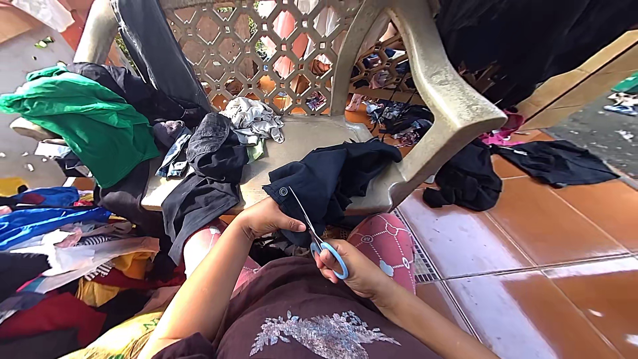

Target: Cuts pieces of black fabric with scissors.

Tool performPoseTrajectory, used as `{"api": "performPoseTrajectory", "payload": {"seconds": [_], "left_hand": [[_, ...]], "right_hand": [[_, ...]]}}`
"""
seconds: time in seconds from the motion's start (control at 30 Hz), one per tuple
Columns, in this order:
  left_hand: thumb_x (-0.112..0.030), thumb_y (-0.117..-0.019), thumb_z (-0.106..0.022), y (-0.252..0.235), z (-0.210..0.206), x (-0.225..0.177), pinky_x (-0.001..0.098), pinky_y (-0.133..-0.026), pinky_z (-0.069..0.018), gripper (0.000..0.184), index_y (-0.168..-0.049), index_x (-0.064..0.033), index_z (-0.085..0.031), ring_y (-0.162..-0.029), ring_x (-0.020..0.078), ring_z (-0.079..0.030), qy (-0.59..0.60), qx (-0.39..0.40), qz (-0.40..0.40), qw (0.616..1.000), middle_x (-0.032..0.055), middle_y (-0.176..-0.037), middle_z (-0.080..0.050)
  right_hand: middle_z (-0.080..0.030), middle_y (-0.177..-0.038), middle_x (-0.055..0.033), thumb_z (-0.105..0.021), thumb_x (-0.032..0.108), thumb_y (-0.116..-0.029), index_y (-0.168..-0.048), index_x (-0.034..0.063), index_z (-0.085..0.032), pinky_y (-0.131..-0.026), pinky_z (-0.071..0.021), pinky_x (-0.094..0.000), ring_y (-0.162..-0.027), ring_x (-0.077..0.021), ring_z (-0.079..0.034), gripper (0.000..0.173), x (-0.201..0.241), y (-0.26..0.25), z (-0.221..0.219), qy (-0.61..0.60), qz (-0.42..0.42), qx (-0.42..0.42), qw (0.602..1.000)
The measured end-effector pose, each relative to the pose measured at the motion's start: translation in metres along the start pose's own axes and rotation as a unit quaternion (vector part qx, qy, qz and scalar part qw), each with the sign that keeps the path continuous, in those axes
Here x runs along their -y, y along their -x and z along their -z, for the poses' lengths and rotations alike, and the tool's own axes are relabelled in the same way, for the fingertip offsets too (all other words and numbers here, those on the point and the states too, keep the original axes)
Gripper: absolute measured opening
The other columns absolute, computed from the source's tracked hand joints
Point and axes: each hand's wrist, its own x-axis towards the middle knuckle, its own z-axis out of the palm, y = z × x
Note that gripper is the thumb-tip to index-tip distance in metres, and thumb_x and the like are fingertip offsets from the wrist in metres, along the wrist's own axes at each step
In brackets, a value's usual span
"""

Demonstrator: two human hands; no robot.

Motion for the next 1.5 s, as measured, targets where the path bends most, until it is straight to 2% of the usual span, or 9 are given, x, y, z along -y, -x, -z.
{"api": "performPoseTrajectory", "payload": {"seconds": [0.07, 0.17, 0.2, 0.27, 0.37, 0.6, 1.03, 1.23, 1.5], "left_hand": [[0.001, -0.0748, -0.08, 0.004, 0.005, 0.0, 0.0293, -0.093, -0.0587, 0.046, -0.117, -0.0087, -0.062, -0.1, 0.0069, -0.071, -0.01, -0.011, 0.005, 1.0, -0.0045, -0.105, -0.075], [-0.035, -0.0701, -0.091, 0.014, 0.019, 0.004, 0.0272, -0.092, -0.057, 0.061, -0.119, -0.012, -0.063, -0.101, 0.0052, -0.069, 0.014, -0.041, -0.03, 0.999, -0.0073, -0.108, -0.074], [-0.037, -0.073, -0.09, 0.017, 0.019, 0.004, 0.0269, -0.091, -0.0569, 0.059, -0.118, -0.0119, -0.062, -0.1, 0.0057, -0.069, 0.031, -0.062, -0.033, 0.997, -0.0068, -0.107, -0.073], [-0.014, -0.0872, -0.074, 0.021, 0.012, 0.003, 0.029, -0.09, -0.0581, 0.033, -0.117, -0.009, -0.06, -0.098, 0.0084, -0.07, 0.065, -0.101, -0.034, 0.992, -0.0035, -0.105, -0.074], [0.006, -0.0892, -0.061, 0.022, 0.006, -0.001, 0.0306, -0.089, -0.0598, 0.03, -0.115, -0.0083, -0.061, -0.095, 0.0099, -0.072, 0.071, -0.092, -0.034, 0.993, -0.0014, -0.103, -0.076], [0.004, -0.0815, -0.071, 0.02, 0.006, -0.008, 0.0261, -0.085, -0.0604, 0.037, -0.114, -0.012, -0.064, -0.094, 0.0059, -0.072, 0.01, -0.007, -0.005, 1.0, -0.0054, -0.103, -0.076], [0.002, -0.0764, -0.073, 0.013, 0.014, -0.012, 0.0249, -0.082, -0.0608, 0.039, -0.111, -0.0139, -0.065, -0.091, 0.0047, -0.072, -0.02, 0.001, 0.011, 1.0, -0.0069, -0.1, -0.076], [0.003, -0.0757, -0.074, 0.01, 0.015, -0.007, 0.0224, -0.086, -0.0592, 0.039, -0.108, -0.018, -0.069, -0.095, -0.0002, -0.07, -0.073, 0.075, 0.0, 0.995, -0.0119, -0.102, -0.075], [0.006, -0.0752, -0.072, 0.003, 0.011, -0.004, 0.0243, -0.087, -0.0595, 0.038, -0.107, -0.0165, -0.069, -0.096, 0.0012, -0.07, -0.076, 0.086, 0.019, 0.993, -0.0103, -0.101, -0.075]], "right_hand": [[-0.059, -0.066, 0.0136, -0.074, 0.034, -0.0918, -0.079, 0.0191, -0.063, -0.051, -0.0435, -0.0103, -0.053, 0.0056, -0.052, 0.022, -0.001, 0.0, 0.0, 0.004, -0.008, -0.008, 1.0], [-0.056, -0.061, 0.0145, -0.074, 0.033, -0.0903, -0.082, 0.0194, -0.06, -0.051, -0.0429, -0.0116, -0.05, 0.0051, -0.051, 0.021, -0.001, 0.0, 0.004, 0.059, -0.023, -0.035, 0.997], [-0.056, -0.06, 0.0146, -0.074, 0.032, -0.0898, -0.083, 0.0191, -0.06, -0.051, -0.043, -0.012, -0.05, 0.0049, -0.051, 0.02, -0.003, 0.001, 0.005, 0.072, -0.03, -0.04, 0.996], [-0.056, -0.06, 0.0138, -0.075, 0.032, -0.0876, -0.084, 0.0179, -0.06, -0.051, -0.0436, -0.0126, -0.05, 0.0041, -0.051, 0.021, -0.005, 0.002, 0.005, 0.077, -0.045, -0.042, 0.995], [-0.057, -0.06, 0.0142, -0.083, 0.047, -0.0789, -0.083, 0.0193, -0.062, -0.051, -0.0445, -0.0126, -0.051, 0.0039, -0.053, 0.035, -0.005, 0.001, 0.005, 0.061, -0.05, -0.024, 0.997], [-0.058, -0.066, 0.0158, -0.078, 0.068, -0.0751, -0.087, 0.021, -0.062, -0.056, -0.0452, -0.0122, -0.056, 0.0049, -0.053, 0.052, -0.003, 0.001, 0.004, 0.077, -0.019, 0.024, 0.997], [-0.057, -0.061, 0.015, -0.085, 0.046, -0.0779, -0.079, 0.0212, -0.066, -0.048, -0.0424, -0.01, -0.049, 0.0067, -0.05, 0.031, -0.009, 0.004, 0.004, 0.022, 0.002, -0.001, 1.0], [-0.059, -0.065, 0.0161, -0.081, 0.062, -0.0755, -0.086, 0.0221, -0.064, -0.054, -0.0452, -0.0116, -0.055, 0.0055, -0.054, 0.045, -0.005, 0.001, 0.008, 0.057, -0.009, 0.037, 0.998], [-0.058, -0.062, 0.0168, -0.081, 0.056, -0.0793, -0.081, 0.0241, -0.063, -0.05, -0.0428, -0.0101, -0.051, 0.0071, -0.051, 0.036, -0.006, 0.003, -0.002, 0.046, 0.008, -0.004, 0.999]]}}
